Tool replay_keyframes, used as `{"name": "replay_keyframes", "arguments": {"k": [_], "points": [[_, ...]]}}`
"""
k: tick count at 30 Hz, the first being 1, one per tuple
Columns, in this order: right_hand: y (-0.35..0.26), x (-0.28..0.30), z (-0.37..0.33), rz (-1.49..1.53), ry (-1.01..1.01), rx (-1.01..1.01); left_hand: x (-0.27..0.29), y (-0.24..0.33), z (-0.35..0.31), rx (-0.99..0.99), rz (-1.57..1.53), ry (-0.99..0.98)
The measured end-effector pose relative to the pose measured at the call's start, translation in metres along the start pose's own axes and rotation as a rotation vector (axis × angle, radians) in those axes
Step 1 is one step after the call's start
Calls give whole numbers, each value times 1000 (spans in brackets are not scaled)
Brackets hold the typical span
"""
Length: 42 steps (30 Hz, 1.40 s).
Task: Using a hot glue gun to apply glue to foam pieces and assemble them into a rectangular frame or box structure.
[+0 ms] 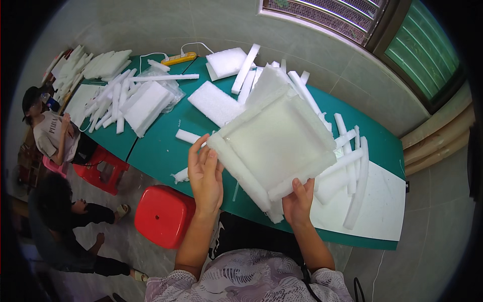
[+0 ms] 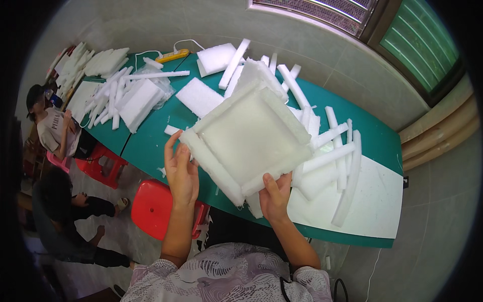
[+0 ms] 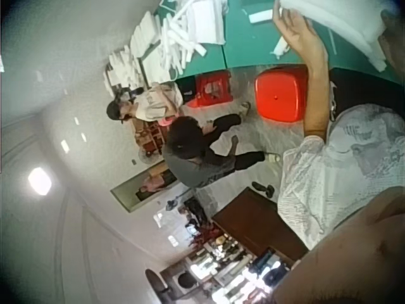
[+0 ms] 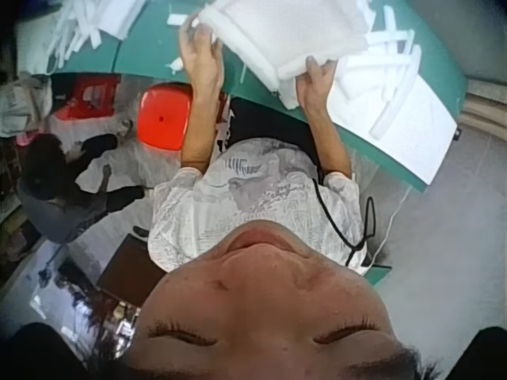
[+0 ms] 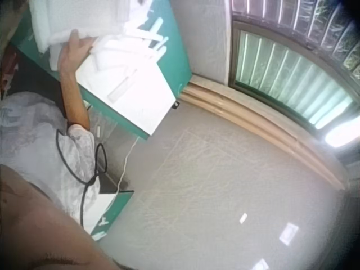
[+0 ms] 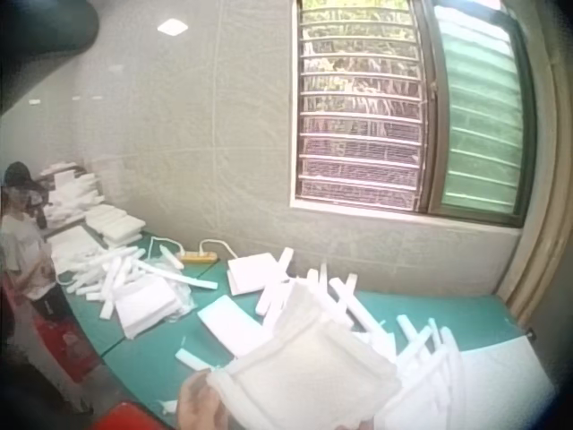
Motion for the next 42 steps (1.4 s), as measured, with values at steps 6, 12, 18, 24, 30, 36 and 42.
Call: {"name": "replay_keyframes", "arguments": {"k": [6, 12, 18, 24, 30, 36, 42], "points": [[0, -1, -1, 36, 0, 8, -3, -5, 1, -90, 215, -35], [3, -2, -6, 39, 6, 9, -10, -11, -6, -55, 176, -71], [9, -9, -11, 66, -42, -4, -13, -12, -4, 8, 35, 3], [23, -17, -17, 136, -67, -71, -1, -15, 1, -60, 75, 57], [38, -24, -20, 91, -71, -61, 1, -8, 4, -65, 105, 95], [55, -23, -30, -164, -146, -90, 28, 13, 2, -190, 420, 145], [-13, -22, -19, -840, -674, -252, 98, 106, 0, -377, 543, 337]]}}
Point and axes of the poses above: each hand's wrist, its own z-axis towards the middle knuckle, its own x-axis out of the back of the hand, y = z × x, the point moved 6 cm from there along z, towards the middle knuckle, and after that the axes turned 11 degrees about -z, right-handed, at the moved point
